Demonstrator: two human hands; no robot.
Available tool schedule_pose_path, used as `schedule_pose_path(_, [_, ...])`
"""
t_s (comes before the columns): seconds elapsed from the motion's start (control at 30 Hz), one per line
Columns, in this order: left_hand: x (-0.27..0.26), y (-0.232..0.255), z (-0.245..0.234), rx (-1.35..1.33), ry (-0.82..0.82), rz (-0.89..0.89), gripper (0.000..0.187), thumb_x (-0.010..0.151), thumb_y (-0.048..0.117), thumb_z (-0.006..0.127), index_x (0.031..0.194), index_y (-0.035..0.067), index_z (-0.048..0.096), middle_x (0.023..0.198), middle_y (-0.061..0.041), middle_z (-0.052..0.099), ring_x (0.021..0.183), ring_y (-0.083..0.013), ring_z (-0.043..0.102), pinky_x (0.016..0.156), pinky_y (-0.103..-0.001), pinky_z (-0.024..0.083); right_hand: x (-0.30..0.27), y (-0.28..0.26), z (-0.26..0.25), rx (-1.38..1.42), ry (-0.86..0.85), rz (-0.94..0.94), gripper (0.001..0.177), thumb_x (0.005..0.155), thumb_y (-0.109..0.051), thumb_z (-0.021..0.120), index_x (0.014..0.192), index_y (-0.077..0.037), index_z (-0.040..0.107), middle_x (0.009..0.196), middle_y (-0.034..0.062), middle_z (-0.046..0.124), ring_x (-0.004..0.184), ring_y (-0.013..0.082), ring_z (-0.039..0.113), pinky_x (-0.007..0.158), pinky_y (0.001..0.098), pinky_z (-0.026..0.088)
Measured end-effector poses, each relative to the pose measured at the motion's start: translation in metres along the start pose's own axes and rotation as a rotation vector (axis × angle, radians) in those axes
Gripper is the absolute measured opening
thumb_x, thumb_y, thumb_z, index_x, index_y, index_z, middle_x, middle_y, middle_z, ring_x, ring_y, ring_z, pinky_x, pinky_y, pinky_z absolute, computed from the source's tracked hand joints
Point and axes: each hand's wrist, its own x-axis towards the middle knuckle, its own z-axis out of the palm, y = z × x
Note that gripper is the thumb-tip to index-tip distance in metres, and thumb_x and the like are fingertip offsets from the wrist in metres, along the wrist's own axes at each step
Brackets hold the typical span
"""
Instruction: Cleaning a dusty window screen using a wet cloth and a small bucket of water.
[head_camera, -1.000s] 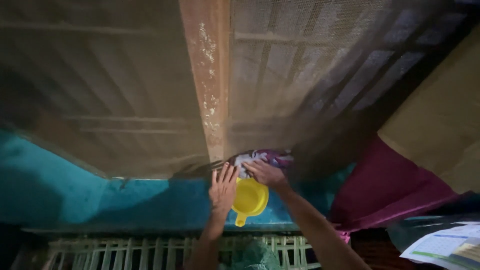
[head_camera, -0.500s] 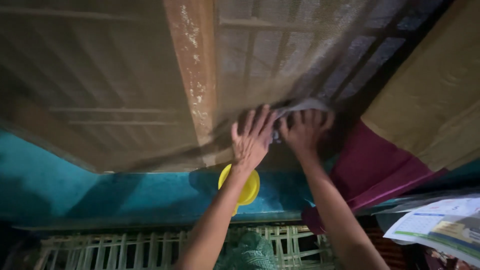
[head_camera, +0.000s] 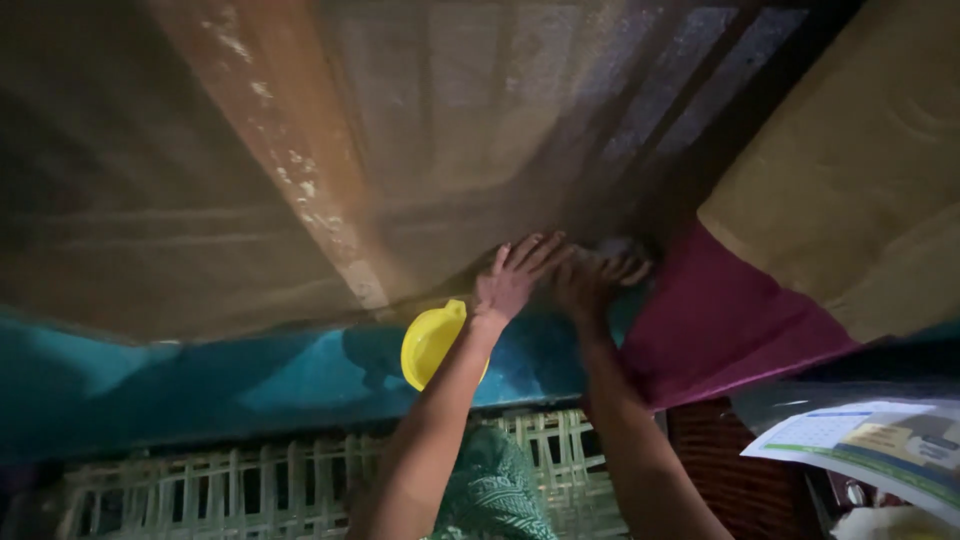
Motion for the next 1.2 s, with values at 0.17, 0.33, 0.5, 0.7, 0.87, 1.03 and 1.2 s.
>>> schedule_pose_path(0.17, [-0.025,0.042,0.042,-0.098,-0.059,0.104,0.068,0.112,0.059,0.028,0.173,0.036,0.009,0.179,0.003,0.0,0.163,-0.0268,0.004,0.121,-0.062,-0.014,-0.1,0.04,0.056,0.048,-0.486,-0.183,0.05,0.116,-0.037,0.045,0.134,0.008,0.06,0.135,0.035,0.053,0.132,0.0506,0.041,0.118,0.065,0.024])
schedule_pose_path(0.33, [-0.024,0.035,0.016,0.054,-0.298,0.254,0.078,0.101,0.037,0.049,0.165,0.046,0.004,0.172,0.007,-0.01,0.159,-0.0223,0.0,0.12,-0.062,-0.011,-0.086,-0.008,0.009,0.351,-0.474,0.33,0.06,0.11,-0.043,0.035,0.134,0.009,0.051,0.14,0.0354,0.047,0.135,0.0504,0.038,0.118,0.0626,0.023])
schedule_pose_path(0.5, [-0.037,0.048,0.035,-0.251,-0.453,0.301,0.075,0.104,0.037,0.051,0.166,0.042,0.01,0.176,0.007,-0.017,0.164,-0.0195,-0.003,0.126,-0.059,-0.009,-0.138,-0.008,0.037,0.083,-0.417,0.284,0.058,0.11,-0.046,0.035,0.14,0.003,0.046,0.15,0.0282,0.043,0.146,0.0497,0.035,0.127,0.0607,0.017])
schedule_pose_path(0.7, [-0.007,0.005,-0.019,-0.035,-0.508,0.466,0.096,0.091,0.013,0.063,0.161,0.048,0.008,0.167,-0.002,-0.022,0.152,-0.0293,-0.011,0.117,-0.06,-0.004,-0.169,-0.049,0.094,0.72,-0.427,0.997,0.081,0.1,-0.056,0.036,0.159,-0.004,0.02,0.159,0.0191,0.033,0.137,0.0267,0.046,0.109,0.0389,0.041])
schedule_pose_path(0.87, [-0.031,0.003,-0.002,0.202,-0.319,0.458,0.085,0.095,0.023,0.052,0.167,0.037,0.009,0.172,-0.002,-0.017,0.157,-0.0255,-0.013,0.123,-0.053,0.0,-0.09,-0.116,0.022,1.573,-0.295,1.326,0.059,0.111,-0.041,0.025,0.161,-0.01,0.023,0.159,0.0123,0.038,0.142,0.0218,0.042,0.117,0.0339,0.036])
schedule_pose_path(1.03, [-0.05,-0.019,0.0,0.308,-0.273,0.426,0.079,0.1,0.027,0.05,0.168,0.029,0.008,0.173,-0.004,-0.013,0.158,-0.0261,-0.012,0.121,-0.063,-0.008,-0.244,-0.083,0.117,2.006,-0.152,1.38,0.054,0.111,-0.028,0.031,0.162,-0.01,0.026,0.159,0.0115,0.039,0.141,0.0206,0.043,0.117,0.0315,0.036])
schedule_pose_path(1.2, [-0.049,-0.054,-0.018,0.28,-0.345,0.46,0.098,0.089,0.016,0.061,0.163,0.033,0.0,0.168,-0.003,-0.013,0.151,-0.0257,-0.011,0.111,-0.069,-0.016,-0.142,-0.145,0.058,1.789,-0.337,1.155,0.052,0.111,-0.024,0.035,0.161,-0.011,0.032,0.157,0.0131,0.044,0.139,0.0237,0.046,0.116,0.0339,0.038])
